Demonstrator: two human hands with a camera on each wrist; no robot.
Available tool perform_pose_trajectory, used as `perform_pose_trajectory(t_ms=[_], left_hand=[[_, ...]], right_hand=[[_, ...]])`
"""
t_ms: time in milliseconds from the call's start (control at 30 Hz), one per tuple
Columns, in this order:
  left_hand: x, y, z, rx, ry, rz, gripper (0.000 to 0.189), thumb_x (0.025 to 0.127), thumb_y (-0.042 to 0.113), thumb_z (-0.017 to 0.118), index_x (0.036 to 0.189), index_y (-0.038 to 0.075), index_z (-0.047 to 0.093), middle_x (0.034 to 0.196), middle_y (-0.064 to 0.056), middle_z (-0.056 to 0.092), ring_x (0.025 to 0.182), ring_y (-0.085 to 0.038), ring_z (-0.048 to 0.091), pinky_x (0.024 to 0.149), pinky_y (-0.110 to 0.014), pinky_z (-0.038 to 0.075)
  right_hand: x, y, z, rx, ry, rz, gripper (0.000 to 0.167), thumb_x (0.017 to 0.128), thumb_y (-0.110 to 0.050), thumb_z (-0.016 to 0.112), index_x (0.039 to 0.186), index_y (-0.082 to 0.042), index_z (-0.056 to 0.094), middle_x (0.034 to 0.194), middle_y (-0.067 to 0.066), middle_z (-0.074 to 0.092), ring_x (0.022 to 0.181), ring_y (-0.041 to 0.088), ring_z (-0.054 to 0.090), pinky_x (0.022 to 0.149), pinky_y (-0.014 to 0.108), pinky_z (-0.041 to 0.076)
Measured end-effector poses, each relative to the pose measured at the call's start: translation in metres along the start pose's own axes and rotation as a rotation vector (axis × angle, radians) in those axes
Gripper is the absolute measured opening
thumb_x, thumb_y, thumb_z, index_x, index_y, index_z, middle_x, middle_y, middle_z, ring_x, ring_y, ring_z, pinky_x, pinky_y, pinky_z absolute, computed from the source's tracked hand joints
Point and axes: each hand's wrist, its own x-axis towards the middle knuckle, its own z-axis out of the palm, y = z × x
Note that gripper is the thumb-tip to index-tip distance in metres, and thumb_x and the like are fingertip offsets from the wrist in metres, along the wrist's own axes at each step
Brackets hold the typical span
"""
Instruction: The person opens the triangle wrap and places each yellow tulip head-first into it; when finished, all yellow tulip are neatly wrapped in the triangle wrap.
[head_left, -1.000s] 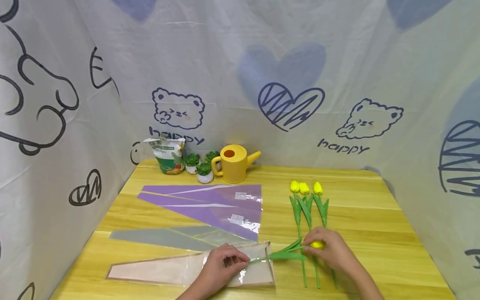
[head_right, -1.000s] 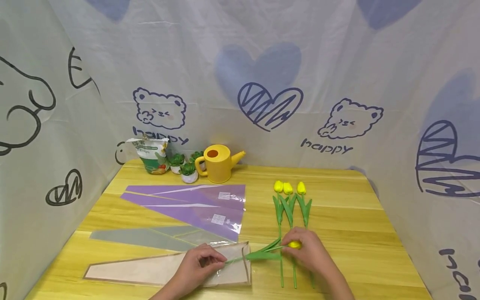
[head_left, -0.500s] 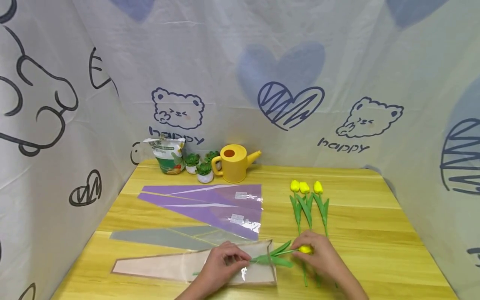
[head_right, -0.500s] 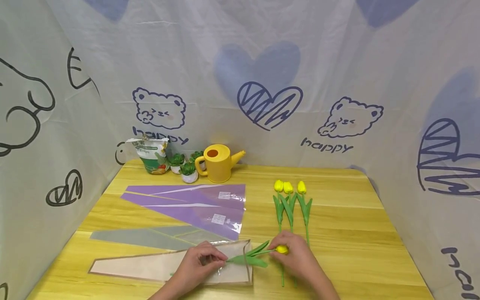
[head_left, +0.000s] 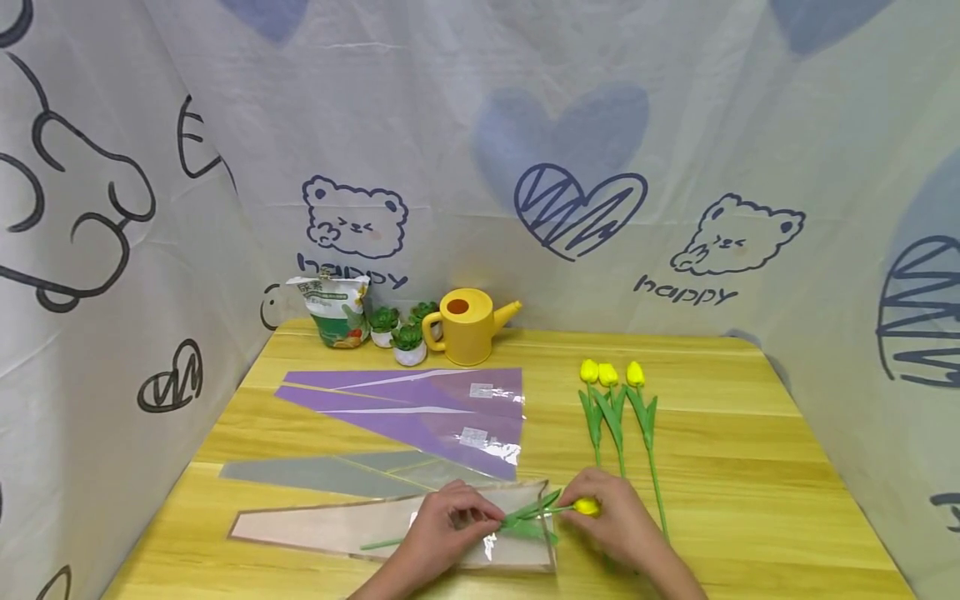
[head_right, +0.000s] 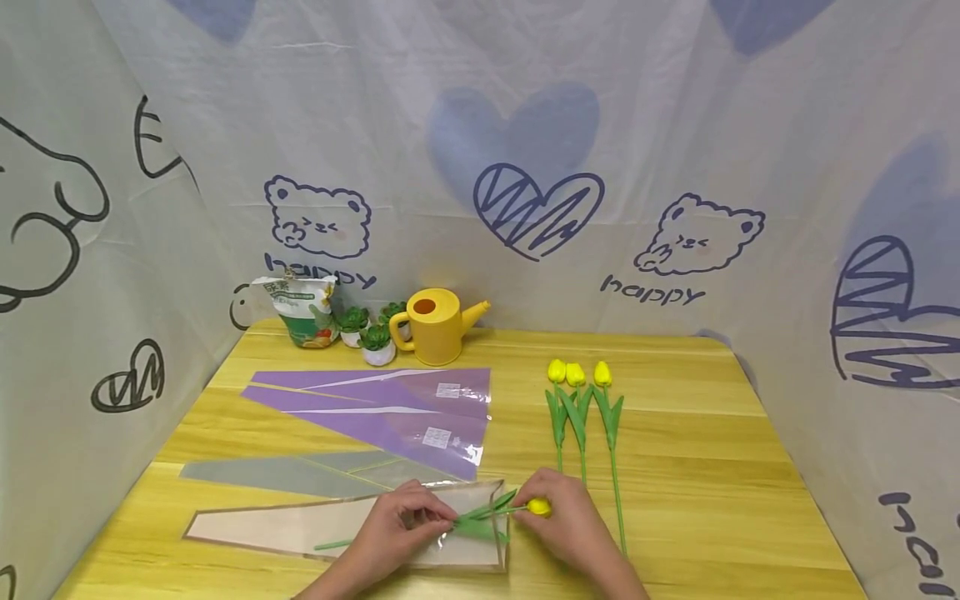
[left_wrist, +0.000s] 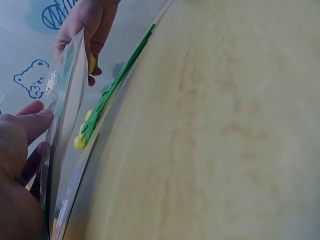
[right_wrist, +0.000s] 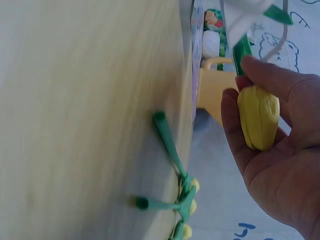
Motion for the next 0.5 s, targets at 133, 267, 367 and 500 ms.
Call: perform_pose_trajectory(t_ms=[133,267,367,500], left_hand=[[0.001,0.0,0.0,0.004,-0.005,-0.009,0.008,0.088,0.025,0.082,0.096,0.026,0.081,0.085,0.01,0.073,0.078,-0.005,0.059,0.067,-0.024,0.052],[0.001,0.0,0.001,-0.004,-0.01,-0.003,0.008,0.089,0.024,0.082,0.096,0.025,0.081,0.086,0.009,0.073,0.078,-0.006,0.059,0.067,-0.024,0.052],[0.001,0.0,0.002,-0.015,-0.017,0.013,0.008,0.089,0.023,0.082,0.097,0.023,0.081,0.086,0.007,0.073,0.079,-0.006,0.06,0.067,-0.024,0.052],[0.002,0.001,0.003,-0.018,-0.016,0.015,0.008,0.089,0.024,0.082,0.097,0.023,0.081,0.086,0.007,0.073,0.079,-0.006,0.06,0.067,-0.024,0.052]], right_hand=[[0.0,-0.005,0.005,0.007,0.007,0.011,0.016,0.084,-0.014,0.085,0.087,-0.029,0.079,0.094,-0.017,0.07,0.09,0.004,0.065,0.085,0.028,0.057],[0.001,-0.009,0.009,0.009,0.002,0.032,0.015,0.085,-0.016,0.084,0.086,-0.03,0.078,0.092,-0.019,0.069,0.09,0.004,0.065,0.084,0.028,0.057],[0.001,-0.012,0.012,0.004,-0.002,0.047,0.016,0.086,-0.016,0.084,0.085,-0.03,0.078,0.091,-0.02,0.067,0.089,0.004,0.064,0.084,0.028,0.056],[0.004,-0.015,0.017,-0.021,0.017,0.051,0.019,0.084,-0.013,0.085,0.083,-0.03,0.077,0.091,-0.021,0.066,0.091,0.005,0.065,0.086,0.03,0.055]])
